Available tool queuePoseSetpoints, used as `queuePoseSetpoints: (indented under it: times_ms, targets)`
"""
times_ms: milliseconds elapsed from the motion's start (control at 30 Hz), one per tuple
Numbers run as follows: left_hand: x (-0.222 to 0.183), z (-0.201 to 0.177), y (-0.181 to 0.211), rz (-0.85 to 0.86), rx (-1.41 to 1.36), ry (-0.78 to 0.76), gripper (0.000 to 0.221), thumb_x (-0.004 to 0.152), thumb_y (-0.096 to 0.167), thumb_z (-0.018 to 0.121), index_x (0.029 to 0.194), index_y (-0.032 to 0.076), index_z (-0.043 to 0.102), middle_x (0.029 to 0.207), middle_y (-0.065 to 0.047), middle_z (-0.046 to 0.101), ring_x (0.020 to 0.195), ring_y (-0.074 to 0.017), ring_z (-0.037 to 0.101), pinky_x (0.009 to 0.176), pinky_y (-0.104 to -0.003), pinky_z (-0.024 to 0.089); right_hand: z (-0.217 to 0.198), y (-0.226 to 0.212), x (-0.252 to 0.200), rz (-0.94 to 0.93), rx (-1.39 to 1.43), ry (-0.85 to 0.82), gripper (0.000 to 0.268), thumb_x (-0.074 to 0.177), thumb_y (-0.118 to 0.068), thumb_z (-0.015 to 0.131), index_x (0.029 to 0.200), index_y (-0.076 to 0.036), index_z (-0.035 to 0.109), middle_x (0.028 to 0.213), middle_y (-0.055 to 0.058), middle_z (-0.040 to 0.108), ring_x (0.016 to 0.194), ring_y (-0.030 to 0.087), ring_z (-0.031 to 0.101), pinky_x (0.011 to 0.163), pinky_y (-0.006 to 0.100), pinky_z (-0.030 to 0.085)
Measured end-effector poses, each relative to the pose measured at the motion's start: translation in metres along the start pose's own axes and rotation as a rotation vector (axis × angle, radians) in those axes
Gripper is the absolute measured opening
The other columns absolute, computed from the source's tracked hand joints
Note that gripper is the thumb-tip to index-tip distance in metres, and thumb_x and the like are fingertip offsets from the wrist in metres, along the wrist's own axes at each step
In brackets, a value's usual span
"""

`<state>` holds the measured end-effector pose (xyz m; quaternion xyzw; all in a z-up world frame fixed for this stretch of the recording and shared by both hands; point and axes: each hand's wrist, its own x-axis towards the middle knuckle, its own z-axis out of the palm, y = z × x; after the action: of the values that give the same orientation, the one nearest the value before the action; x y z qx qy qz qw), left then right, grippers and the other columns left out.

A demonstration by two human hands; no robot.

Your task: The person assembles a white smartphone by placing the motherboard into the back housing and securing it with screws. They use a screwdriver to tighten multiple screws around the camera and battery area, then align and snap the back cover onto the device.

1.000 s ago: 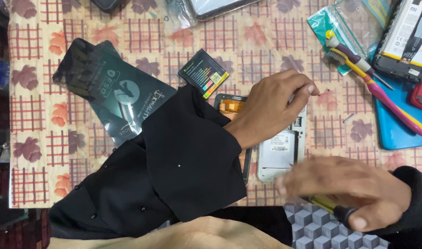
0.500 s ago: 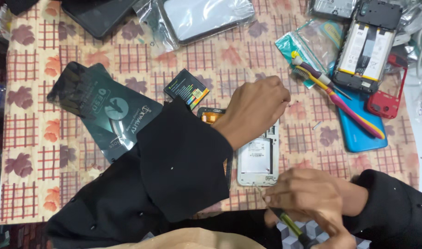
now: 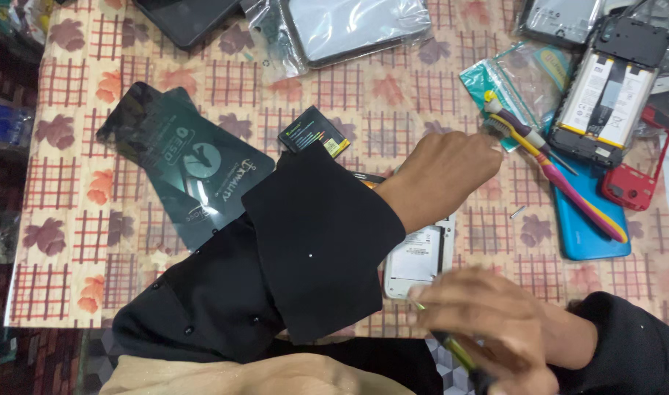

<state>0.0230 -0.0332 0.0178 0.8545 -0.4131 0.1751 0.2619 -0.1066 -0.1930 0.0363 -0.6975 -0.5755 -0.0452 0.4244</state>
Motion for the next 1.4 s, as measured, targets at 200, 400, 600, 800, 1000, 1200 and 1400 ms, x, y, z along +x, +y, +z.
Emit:
queuePoseSetpoints:
  times_ms: [200, 400, 600, 800, 1000, 1200, 1400]
  targets:
    - [-0.003, -0.005, -0.003, -0.012, -0.179, 0.061, 0.012, 0.083, 0.004, 0.070, 0.093, 0.000, 0.065, 0.105, -0.014, 0.063, 0.089, -0.0310, 0.068, 0.068, -0.044, 0.055, -0.010, -0.005, 0.011, 0.111, 0.273, -0.113, 0.085, 0.103, -0.064, 0.026, 0.113, 0.010, 0.066, 0.110, 0.028, 0.072, 0.099, 0.041, 0.076, 0.082, 0.045, 0.063]
    - [-0.016, -0.030, -0.001, -0.081, -0.584, 0.018, 0.012, 0.097, 0.011, 0.068, 0.099, 0.002, 0.062, 0.101, -0.008, 0.065, 0.085, -0.0235, 0.069, 0.072, -0.038, 0.056, -0.031, -0.009, 0.037, 0.253, 0.377, -0.338, 0.085, 0.099, -0.065, 0.040, 0.120, 0.014, 0.065, 0.123, 0.032, 0.071, 0.115, 0.046, 0.070, 0.094, 0.054, 0.063]
    - [-0.078, -0.065, 0.019, -0.292, -0.935, -0.007, 0.015, 0.091, 0.015, 0.073, 0.097, 0.004, 0.066, 0.095, -0.005, 0.074, 0.080, -0.0143, 0.075, 0.066, -0.029, 0.057, -0.024, -0.010, -0.001, 0.352, 0.309, 0.022, 0.033, 0.098, -0.026, 0.073, 0.111, 0.005, 0.067, 0.115, 0.016, 0.074, 0.108, 0.034, 0.076, 0.088, 0.046, 0.063]
    - [-0.099, -0.067, 0.025, -0.440, -1.183, -0.142, 0.011, 0.099, 0.009, 0.063, 0.106, 0.001, 0.064, 0.101, -0.006, 0.070, 0.078, -0.0114, 0.073, 0.066, -0.027, 0.058, -0.017, 0.004, -0.051, 0.350, 0.102, 0.424, 0.046, 0.089, 0.007, 0.072, 0.122, 0.007, 0.041, 0.126, 0.014, 0.059, 0.111, 0.032, 0.075, 0.090, 0.036, 0.065]
    - [-0.104, -0.056, 0.022, -0.403, -1.155, -0.175, 0.009, 0.100, 0.005, 0.059, 0.105, -0.001, 0.064, 0.099, -0.009, 0.072, 0.076, -0.0135, 0.074, 0.068, -0.029, 0.058, -0.020, -0.003, -0.041, 0.340, 0.078, 0.405, 0.060, 0.078, 0.003, 0.080, 0.123, 0.004, 0.040, 0.125, 0.015, 0.060, 0.109, 0.033, 0.072, 0.086, 0.039, 0.064]
    - [-0.107, -0.057, 0.026, -0.373, -1.149, -0.157, 0.010, 0.100, 0.006, 0.060, 0.105, -0.001, 0.064, 0.099, -0.010, 0.072, 0.076, -0.0147, 0.073, 0.068, -0.029, 0.058, -0.017, -0.010, -0.041, 0.448, -0.222, 0.403, 0.054, 0.075, 0.003, 0.084, 0.117, 0.000, 0.051, 0.110, 0.012, 0.066, 0.107, 0.028, 0.076, 0.086, 0.036, 0.064]
    - [-0.106, -0.061, 0.027, -0.358, -1.128, -0.162, 0.010, 0.100, 0.007, 0.058, 0.105, 0.000, 0.064, 0.100, -0.009, 0.072, 0.077, -0.0149, 0.074, 0.068, -0.029, 0.058, -0.029, -0.008, -0.067, 0.536, 0.231, 0.274, 0.052, 0.080, 0.004, 0.080, 0.125, -0.003, 0.056, 0.125, 0.020, 0.067, 0.100, 0.024, 0.080, 0.075, 0.029, 0.065]
